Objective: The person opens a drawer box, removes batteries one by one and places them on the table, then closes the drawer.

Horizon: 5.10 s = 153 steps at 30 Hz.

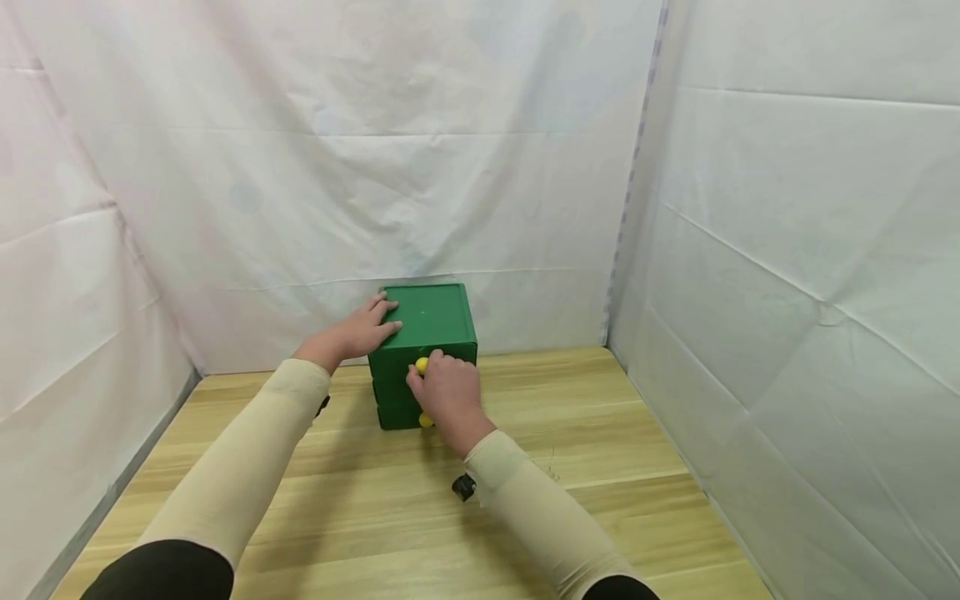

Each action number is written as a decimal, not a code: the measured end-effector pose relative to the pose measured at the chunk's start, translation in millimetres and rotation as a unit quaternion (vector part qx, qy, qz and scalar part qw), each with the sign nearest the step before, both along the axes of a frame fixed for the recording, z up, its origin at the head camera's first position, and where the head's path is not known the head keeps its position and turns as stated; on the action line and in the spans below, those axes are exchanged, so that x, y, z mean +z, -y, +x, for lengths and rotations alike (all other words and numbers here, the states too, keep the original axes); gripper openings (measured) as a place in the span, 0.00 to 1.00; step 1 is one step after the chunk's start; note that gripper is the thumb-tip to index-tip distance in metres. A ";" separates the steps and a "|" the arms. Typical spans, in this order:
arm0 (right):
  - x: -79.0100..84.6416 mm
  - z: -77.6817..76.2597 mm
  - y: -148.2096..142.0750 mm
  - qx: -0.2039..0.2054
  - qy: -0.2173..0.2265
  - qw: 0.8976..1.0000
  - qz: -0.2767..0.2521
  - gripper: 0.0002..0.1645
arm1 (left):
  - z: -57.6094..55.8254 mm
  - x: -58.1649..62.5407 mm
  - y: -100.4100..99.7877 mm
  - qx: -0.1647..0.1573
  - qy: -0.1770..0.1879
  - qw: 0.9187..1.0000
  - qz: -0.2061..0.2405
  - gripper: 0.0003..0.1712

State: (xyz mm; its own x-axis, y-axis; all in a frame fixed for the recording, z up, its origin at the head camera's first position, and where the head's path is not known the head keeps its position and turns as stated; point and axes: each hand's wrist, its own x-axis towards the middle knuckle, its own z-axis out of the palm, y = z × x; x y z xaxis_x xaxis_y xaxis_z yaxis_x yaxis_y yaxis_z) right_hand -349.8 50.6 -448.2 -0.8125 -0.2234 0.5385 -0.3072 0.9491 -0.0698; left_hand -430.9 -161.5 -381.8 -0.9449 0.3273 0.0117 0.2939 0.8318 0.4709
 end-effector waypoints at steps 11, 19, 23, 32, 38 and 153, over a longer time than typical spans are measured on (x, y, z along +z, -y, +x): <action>-1.0 1.9 -1.3 0.004 -0.002 1.000 -0.005 0.31 | -2.4 -0.3 1.3 -0.003 0.003 1.000 0.006 0.41; -0.4 6.1 -1.9 0.009 0.007 1.000 -0.015 0.31 | -1.1 0.6 1.3 -0.001 0.005 1.000 0.010 0.41; -0.7 8.5 -3.2 0.012 0.012 1.000 -0.016 0.31 | -2.4 -0.4 1.9 -0.001 0.006 1.000 0.009 0.41; 0.0 17.0 -4.6 0.022 0.022 0.999 -0.023 0.30 | -2.1 -0.2 3.4 -0.006 0.007 1.000 0.008 0.41; 3.6 26.5 -8.3 0.022 0.024 0.999 -0.016 0.31 | -0.2 0.4 1.2 -0.007 0.002 1.000 0.010 0.41; 106.7 -7.0 -49.3 0.227 0.269 0.911 0.213 0.09 | 4.9 -2.4 5.5 -0.002 0.016 0.999 0.035 0.40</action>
